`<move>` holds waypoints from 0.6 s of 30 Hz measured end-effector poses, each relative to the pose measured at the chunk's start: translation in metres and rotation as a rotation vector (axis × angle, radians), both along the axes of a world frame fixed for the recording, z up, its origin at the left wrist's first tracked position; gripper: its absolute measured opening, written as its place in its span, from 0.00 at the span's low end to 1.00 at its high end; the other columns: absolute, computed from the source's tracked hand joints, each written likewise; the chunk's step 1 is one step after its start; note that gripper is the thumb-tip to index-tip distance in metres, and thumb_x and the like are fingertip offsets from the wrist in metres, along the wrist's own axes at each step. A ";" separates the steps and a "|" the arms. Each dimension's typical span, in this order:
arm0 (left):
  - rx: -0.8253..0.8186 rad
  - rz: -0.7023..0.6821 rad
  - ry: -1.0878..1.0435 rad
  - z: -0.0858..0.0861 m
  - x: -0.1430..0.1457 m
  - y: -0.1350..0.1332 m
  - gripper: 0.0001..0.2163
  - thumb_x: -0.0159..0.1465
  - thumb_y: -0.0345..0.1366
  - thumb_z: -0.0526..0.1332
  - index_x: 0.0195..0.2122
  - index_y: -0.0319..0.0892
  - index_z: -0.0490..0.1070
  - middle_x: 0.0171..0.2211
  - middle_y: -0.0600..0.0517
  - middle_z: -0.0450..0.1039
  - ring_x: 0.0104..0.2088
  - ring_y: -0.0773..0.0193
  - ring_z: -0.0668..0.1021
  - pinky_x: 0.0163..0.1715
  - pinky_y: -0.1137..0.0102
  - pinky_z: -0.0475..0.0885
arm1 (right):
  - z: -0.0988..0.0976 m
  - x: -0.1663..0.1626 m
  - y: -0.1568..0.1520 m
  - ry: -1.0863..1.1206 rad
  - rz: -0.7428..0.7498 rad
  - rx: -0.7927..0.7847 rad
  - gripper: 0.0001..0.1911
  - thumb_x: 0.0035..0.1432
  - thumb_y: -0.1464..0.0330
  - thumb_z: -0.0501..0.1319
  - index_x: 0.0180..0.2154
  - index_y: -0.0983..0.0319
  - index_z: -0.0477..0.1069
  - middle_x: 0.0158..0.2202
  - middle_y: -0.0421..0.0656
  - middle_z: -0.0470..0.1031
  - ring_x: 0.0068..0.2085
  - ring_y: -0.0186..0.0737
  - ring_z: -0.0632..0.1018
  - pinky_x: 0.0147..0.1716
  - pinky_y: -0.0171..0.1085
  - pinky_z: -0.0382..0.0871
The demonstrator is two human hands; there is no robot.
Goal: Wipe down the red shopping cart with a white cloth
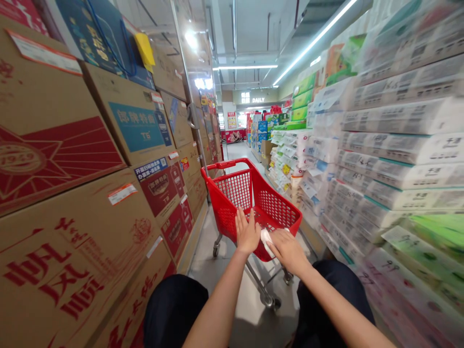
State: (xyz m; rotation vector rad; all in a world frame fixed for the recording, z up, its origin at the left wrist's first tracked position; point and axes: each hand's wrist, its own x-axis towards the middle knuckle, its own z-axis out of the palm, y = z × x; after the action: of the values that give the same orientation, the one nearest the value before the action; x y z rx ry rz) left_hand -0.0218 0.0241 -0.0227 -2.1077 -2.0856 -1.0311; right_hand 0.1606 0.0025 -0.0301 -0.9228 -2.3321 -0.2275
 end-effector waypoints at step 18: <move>-0.020 0.013 0.021 -0.002 -0.009 0.008 0.31 0.64 0.36 0.55 0.70 0.44 0.52 0.73 0.46 0.28 0.71 0.51 0.39 0.69 0.50 0.44 | -0.007 -0.032 -0.008 0.160 -0.096 -0.013 0.16 0.70 0.62 0.50 0.48 0.59 0.74 0.45 0.48 0.79 0.49 0.49 0.77 0.59 0.53 0.64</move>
State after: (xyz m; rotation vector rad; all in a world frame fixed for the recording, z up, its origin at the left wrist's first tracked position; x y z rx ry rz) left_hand -0.0307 0.0323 -0.0244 -2.1017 -2.1058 -0.9869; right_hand 0.1286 -0.0056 -0.0369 -1.0230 -2.1482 -0.1709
